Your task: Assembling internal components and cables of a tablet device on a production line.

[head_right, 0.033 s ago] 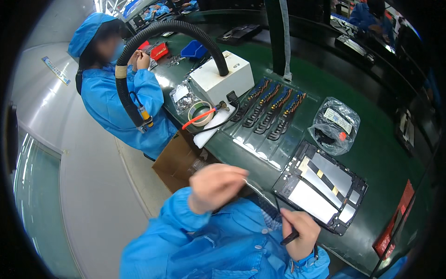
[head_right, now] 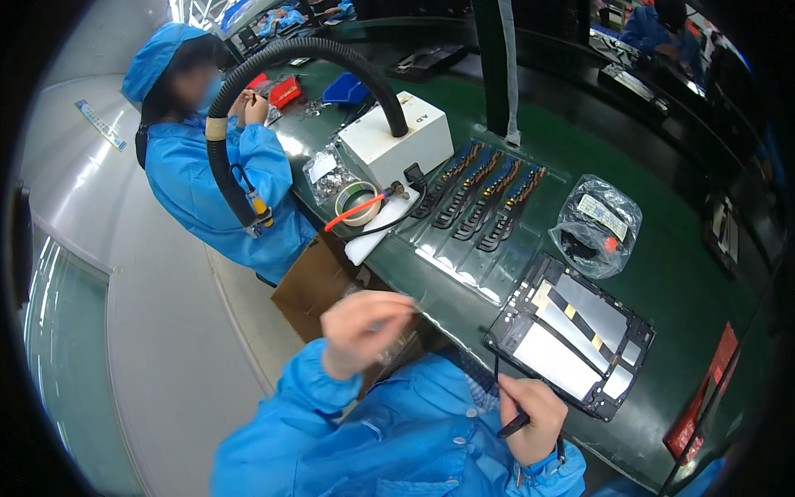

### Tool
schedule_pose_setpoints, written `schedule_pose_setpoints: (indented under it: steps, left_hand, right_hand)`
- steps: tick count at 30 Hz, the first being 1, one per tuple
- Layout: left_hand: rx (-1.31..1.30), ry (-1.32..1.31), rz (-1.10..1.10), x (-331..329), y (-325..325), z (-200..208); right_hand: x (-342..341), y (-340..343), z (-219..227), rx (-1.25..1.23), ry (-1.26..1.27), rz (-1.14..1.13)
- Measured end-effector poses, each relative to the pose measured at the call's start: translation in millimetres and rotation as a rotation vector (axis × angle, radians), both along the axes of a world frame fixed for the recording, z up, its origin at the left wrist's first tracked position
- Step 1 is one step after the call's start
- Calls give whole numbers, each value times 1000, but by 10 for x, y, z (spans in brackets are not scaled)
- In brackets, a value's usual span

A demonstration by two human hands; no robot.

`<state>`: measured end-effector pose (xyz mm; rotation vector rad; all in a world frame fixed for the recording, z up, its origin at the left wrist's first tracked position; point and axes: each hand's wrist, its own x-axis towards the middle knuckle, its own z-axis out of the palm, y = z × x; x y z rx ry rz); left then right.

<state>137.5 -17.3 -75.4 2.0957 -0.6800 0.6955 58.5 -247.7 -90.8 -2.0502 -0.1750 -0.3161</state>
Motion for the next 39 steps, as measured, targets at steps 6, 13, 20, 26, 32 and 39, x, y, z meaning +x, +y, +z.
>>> schedule_pose_setpoints:
  steps: [6,13,20,26,32,39]
  left_hand:
    - [361,197,463,-307,1059,-697]
    - [610,537,696,-347,1538,-1351]
    - [642,573,664,-220,1355,-1163]
    - [-274,762,-198,-317,177,-99]
    - [-139,359,-318,-307,-176,-161]
    - [-173,213,-326,-401,-273,-152]
  right_hand:
    - [37,81,-10,74,69,105]
    - [98,165,10,99,87,193]
    - [43,146,3,108,119,160]
    - [46,197,-97,212,181,197]
    - [-9,191,-187,252,171,144]
    - [-104,124,-308,392,259,57]
